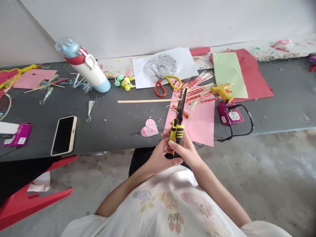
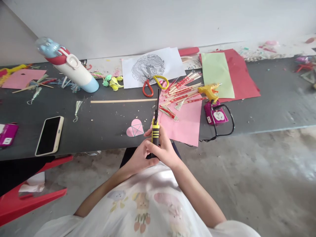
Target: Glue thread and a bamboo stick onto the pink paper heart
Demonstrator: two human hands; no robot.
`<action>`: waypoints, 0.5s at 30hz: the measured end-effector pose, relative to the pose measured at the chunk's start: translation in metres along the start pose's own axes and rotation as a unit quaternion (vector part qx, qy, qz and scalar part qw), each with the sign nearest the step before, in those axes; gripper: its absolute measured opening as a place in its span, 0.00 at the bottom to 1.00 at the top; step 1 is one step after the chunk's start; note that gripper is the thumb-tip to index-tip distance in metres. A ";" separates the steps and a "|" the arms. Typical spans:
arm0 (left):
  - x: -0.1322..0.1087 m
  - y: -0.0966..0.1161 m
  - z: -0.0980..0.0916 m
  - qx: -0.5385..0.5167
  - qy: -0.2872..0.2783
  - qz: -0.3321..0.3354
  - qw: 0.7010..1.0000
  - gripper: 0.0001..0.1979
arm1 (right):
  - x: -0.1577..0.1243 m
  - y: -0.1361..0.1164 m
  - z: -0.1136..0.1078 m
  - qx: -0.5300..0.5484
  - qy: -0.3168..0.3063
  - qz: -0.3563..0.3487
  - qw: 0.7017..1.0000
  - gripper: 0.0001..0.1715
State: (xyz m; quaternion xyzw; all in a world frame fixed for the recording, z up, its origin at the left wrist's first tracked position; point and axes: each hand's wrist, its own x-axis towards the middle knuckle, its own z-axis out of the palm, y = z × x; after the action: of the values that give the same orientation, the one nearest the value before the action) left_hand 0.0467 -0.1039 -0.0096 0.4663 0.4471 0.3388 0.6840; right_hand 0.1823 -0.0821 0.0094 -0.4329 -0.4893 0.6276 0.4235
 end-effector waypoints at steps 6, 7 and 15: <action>0.004 0.003 0.004 0.041 0.008 0.039 0.998 0.23 | 0.003 -0.009 0.004 -0.016 0.011 0.099 0.995 0.33; 0.004 0.003 0.005 0.048 0.006 0.038 0.998 0.22 | 0.003 -0.009 0.005 -0.012 0.014 0.118 0.993 0.33; -0.005 -0.015 0.013 0.043 0.033 -0.003 0.999 0.23 | 0.002 -0.002 0.006 0.011 0.040 0.139 0.989 0.24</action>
State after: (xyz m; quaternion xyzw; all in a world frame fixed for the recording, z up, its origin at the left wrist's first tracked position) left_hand 0.0573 -0.1172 -0.0205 0.4824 0.4848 0.3322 0.6496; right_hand 0.1763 -0.0813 0.0121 -0.5165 -0.3999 0.6681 0.3564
